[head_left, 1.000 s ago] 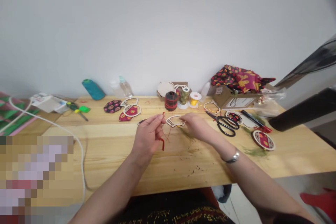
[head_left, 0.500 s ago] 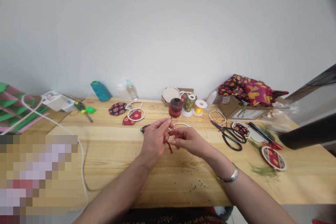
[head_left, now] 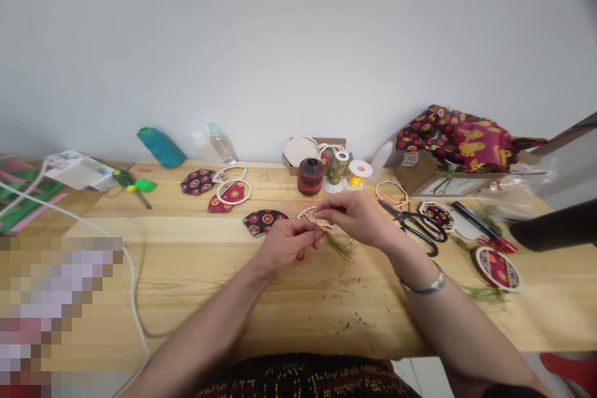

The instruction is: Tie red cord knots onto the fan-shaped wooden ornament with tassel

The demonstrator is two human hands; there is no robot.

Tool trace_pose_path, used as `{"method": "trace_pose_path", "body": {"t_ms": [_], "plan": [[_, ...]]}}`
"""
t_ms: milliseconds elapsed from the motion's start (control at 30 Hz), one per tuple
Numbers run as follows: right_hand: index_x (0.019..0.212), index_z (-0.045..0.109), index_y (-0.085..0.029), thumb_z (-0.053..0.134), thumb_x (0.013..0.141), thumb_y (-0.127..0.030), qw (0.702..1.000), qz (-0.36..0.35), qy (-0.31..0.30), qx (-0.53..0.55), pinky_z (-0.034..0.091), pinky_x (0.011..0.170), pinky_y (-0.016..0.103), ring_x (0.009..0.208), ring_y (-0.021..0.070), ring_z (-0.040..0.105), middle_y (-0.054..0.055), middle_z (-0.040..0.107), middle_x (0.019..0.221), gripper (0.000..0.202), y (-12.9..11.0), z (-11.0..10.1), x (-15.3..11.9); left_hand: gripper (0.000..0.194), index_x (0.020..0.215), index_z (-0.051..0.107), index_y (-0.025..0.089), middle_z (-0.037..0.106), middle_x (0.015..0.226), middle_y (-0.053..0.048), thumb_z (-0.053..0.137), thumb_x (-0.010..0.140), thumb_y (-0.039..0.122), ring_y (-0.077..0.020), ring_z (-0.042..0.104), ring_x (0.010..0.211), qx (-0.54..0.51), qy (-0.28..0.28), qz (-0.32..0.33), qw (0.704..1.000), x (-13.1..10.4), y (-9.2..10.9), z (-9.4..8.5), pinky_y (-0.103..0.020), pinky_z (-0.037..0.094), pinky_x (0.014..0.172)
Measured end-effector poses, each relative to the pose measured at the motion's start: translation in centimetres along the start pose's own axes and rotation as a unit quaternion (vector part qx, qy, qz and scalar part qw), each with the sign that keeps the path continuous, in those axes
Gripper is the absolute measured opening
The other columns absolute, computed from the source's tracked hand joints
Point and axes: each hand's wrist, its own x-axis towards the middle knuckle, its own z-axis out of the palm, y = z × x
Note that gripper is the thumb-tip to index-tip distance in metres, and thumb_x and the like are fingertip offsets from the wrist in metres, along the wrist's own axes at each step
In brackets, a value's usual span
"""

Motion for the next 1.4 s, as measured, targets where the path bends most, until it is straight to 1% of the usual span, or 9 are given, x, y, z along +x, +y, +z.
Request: {"method": "trace_pose_path", "body": {"t_ms": [100, 333, 500, 700, 833, 1067, 1167, 1300, 1400], "plan": [[0.068, 0.067, -0.014, 0.059, 0.08, -0.024, 0.998, 0.047, -0.007, 0.044, 0.035, 0.052, 0.022, 0.053, 0.0086, 0.046, -0.002, 0.055, 0.056, 0.017, 1.6, 0.1, 0.4, 0.021, 0.072, 0.072, 0.013, 0.058, 0.053, 0.002, 0.077, 0.063, 0.032, -0.0014, 0.031, 0.036, -0.081, -0.035, -0.013, 0.996, 0.0, -0.1, -0.1, -0.017, 0.022, 0.036], [0.069, 0.065, -0.015, 0.055, 0.084, -0.03, 0.993, 0.108, -0.026, 0.048, 0.028, 0.046, 0.021, 0.048, 0.007, 0.037, -0.004, 0.048, 0.053, 0.024, 2.2, 1.3, -2.0, 0.023, 0.067, 0.067, 0.01, 0.052, 0.052, 0.005, 0.082, 0.058, 0.025, 0.0019, 0.022, 0.036, -0.287, 0.01, -0.008, 0.958, 0.2, 0.5, 0.1, -0.013, 0.016, 0.034], [0.08, 0.067, -0.015, 0.053, 0.089, -0.023, 0.989, -0.044, 0.083, -0.114, 0.038, 0.054, 0.023, 0.057, 0.0102, 0.05, 0.001, 0.061, 0.065, 0.018, 2.6, 2.8, -3.2, 0.024, 0.067, 0.064, 0.007, 0.053, 0.055, 0.004, 0.081, 0.059, 0.022, 0.0026, 0.023, 0.037, -0.326, 0.026, -0.013, 0.945, 0.3, 0.4, 0.1, -0.011, 0.015, 0.034], [0.085, 0.064, -0.013, 0.055, 0.087, -0.014, 0.855, -0.271, 0.122, -0.424, 0.032, 0.055, 0.031, 0.06, 0.0157, 0.048, 0.003, 0.06, 0.061, 0.009, 3.3, 3.5, -3.9, 0.024, 0.068, 0.063, 0.008, 0.053, 0.055, 0.004, 0.081, 0.058, 0.02, 0.0027, 0.023, 0.035, -0.34, 0.069, -0.023, 0.937, 0.5, 0.1, 0.0, -0.011, 0.015, 0.033], [0.098, 0.062, -0.009, 0.051, 0.087, -0.013, 0.823, -0.327, 0.097, -0.455, 0.032, 0.056, 0.033, 0.063, 0.0167, 0.048, 0.006, 0.065, 0.072, 0.016, 2.7, 3.6, -4.5, 0.023, 0.068, 0.061, 0.008, 0.052, 0.055, 0.005, 0.08, 0.06, 0.02, 0.0028, 0.022, 0.035, -0.331, 0.067, -0.036, 0.94, 0.6, -0.3, 0.1, -0.012, 0.014, 0.033], [0.092, 0.062, -0.012, 0.052, 0.089, -0.023, 0.845, -0.415, 0.013, -0.337, 0.036, 0.052, 0.031, 0.06, 0.0148, 0.048, 0.002, 0.06, 0.066, 0.015, 0.0, 4.5, -5.5, 0.021, 0.065, 0.058, 0.008, 0.045, 0.053, 0.007, 0.075, 0.068, 0.02, 0.0022, 0.02, 0.037, -0.338, 0.036, -0.034, 0.94, 0.7, -0.7, 0.2, -0.012, 0.013, 0.034], [0.097, 0.062, -0.013, 0.054, 0.088, -0.024, 0.85, -0.418, 0.074, -0.311, 0.041, 0.056, 0.03, 0.068, 0.0158, 0.052, 0.005, 0.063, 0.075, 0.016, 0.7, 4.1, -5.5, 0.022, 0.064, 0.057, 0.008, 0.046, 0.053, 0.006, 0.075, 0.068, 0.02, 0.0021, 0.02, 0.037, -0.345, 0.028, -0.052, 0.937, 0.7, -0.5, 0.1, -0.012, 0.013, 0.034], [0.11, 0.059, -0.017, 0.05, 0.084, -0.004, 0.869, -0.305, 0.201, -0.333, 0.045, 0.063, 0.029, 0.076, 0.0158, 0.054, 0.008, 0.063, 0.091, 0.031, 3.7, 3.0, -4.5, 0.018, 0.068, 0.059, 0.009, 0.049, 0.055, 0.005, 0.074, 0.068, 0.019, 0.0015, 0.021, 0.037, -0.355, 0.024, -0.076, 0.931, 0.7, -0.4, 0.0, -0.012, 0.013, 0.033], [0.105, 0.061, -0.022, 0.05, 0.086, -0.007, 0.883, -0.26, 0.197, -0.339, 0.045, 0.061, 0.027, 0.073, 0.0144, 0.052, 0.006, 0.061, 0.09, 0.026, 5.3, 2.9, -3.7, 0.016, 0.072, 0.061, 0.009, 0.051, 0.055, 0.005, 0.074, 0.068, 0.018, 0.0009, 0.023, 0.037, -0.357, 0.028, -0.082, 0.93, 0.6, -0.4, 0.1, -0.012, 0.014, 0.033]]}}
